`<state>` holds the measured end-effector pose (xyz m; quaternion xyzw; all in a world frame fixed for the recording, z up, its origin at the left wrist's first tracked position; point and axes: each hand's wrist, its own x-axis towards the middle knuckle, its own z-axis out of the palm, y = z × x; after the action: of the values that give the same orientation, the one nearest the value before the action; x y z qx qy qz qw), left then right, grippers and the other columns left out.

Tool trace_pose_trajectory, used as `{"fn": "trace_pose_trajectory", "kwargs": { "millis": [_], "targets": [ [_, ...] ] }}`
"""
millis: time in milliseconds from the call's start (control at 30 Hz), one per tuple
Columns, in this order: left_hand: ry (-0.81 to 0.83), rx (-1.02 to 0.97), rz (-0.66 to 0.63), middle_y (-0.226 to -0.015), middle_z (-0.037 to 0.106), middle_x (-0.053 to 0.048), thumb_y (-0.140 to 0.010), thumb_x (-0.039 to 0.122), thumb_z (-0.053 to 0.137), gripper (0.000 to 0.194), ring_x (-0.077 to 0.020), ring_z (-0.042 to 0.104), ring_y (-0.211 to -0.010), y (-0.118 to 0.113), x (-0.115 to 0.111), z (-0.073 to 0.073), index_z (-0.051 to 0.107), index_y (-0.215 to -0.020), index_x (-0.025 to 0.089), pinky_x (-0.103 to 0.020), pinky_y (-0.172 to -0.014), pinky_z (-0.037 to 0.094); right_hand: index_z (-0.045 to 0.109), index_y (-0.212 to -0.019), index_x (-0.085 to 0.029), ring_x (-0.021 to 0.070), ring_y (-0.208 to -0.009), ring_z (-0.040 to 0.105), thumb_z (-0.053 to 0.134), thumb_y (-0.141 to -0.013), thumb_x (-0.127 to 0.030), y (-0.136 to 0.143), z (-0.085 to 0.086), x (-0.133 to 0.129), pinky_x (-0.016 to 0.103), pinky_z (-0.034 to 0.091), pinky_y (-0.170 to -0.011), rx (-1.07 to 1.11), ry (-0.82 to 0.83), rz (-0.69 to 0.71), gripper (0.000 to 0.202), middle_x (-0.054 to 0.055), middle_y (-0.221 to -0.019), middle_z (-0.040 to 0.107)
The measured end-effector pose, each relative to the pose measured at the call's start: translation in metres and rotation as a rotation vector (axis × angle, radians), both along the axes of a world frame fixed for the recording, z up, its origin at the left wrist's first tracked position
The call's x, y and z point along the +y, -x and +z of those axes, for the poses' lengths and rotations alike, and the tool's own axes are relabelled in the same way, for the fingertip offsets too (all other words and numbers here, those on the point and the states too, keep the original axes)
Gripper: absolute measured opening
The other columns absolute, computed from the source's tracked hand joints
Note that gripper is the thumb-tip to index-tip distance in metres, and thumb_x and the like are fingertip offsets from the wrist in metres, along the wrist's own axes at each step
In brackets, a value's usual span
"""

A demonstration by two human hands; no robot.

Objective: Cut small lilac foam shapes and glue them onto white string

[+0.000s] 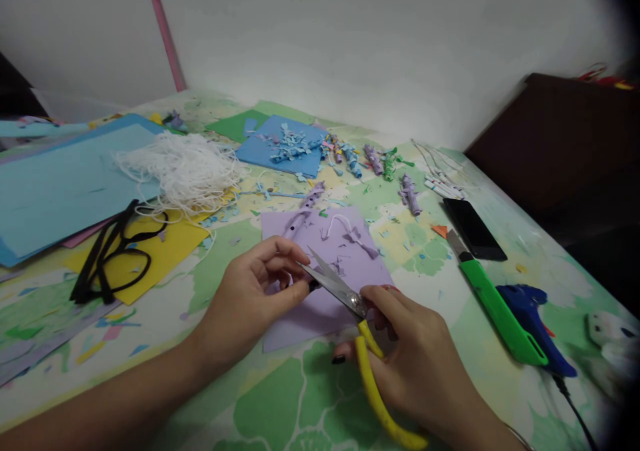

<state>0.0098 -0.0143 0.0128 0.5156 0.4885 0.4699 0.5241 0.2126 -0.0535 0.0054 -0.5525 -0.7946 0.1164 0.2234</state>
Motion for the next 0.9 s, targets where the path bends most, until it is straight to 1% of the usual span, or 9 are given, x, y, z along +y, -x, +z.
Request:
{"fn": "trace_pose_trajectory", "kwargs": {
  "millis": [200, 367, 667, 900],
  "targets": [
    [0.006, 0.010, -0.019, -0.069, 0.067, 0.003, -0.068, 0.012, 0.069, 0.016, -0.0123, 0.065, -0.068, -0.0003, 0.0008, 0.0012, 0.060, -0.078, 0.019, -0.019, -0.061, 0.047, 0.059, -0.088, -0.016, 0.0176, -0.063, 0.050, 0.067, -0.076, -0.046, 0.0008, -0.0012, 0.0011, 0.027, 0.037, -0.051, 0.011, -0.009, 0.001, 0.033, 0.004, -0.072, 0.056],
    [0.005, 0.004, -0.015, -0.069, 0.067, 0.002, -0.068, 0.013, 0.070, 0.016, -0.0137, 0.066, -0.069, -0.0003, 0.0017, 0.0007, 0.060, -0.078, 0.019, -0.021, -0.062, 0.048, 0.060, -0.087, -0.016, 0.0152, -0.058, 0.049, 0.067, -0.076, -0.046, 0.0011, -0.0011, 0.0017, 0.025, 0.035, -0.048, 0.022, -0.019, 0.002, 0.032, 0.003, -0.071, 0.056],
    [0.004, -0.030, 0.002, -0.072, 0.067, 0.003, -0.069, 0.015, 0.072, 0.017, -0.0102, 0.063, -0.068, 0.0034, 0.0024, -0.0023, 0.060, -0.080, 0.018, -0.018, -0.063, 0.048, 0.061, -0.086, -0.016, 0.0130, -0.052, 0.045, 0.067, -0.077, -0.050, -0.0012, -0.0042, 0.0012, 0.025, 0.034, -0.046, 0.029, -0.033, 0.000, 0.035, 0.001, -0.066, 0.054],
    [0.008, -0.058, 0.034, -0.073, 0.068, 0.003, -0.070, 0.014, 0.073, 0.018, -0.0103, 0.065, -0.070, 0.0063, 0.0048, -0.0009, 0.060, -0.081, 0.018, -0.018, -0.065, 0.049, 0.061, -0.087, -0.016, 0.0128, -0.051, 0.044, 0.067, -0.076, -0.051, -0.0023, -0.0041, -0.0001, 0.025, 0.033, -0.046, 0.026, -0.030, 0.001, 0.037, 0.001, -0.065, 0.054]
  ]
}}
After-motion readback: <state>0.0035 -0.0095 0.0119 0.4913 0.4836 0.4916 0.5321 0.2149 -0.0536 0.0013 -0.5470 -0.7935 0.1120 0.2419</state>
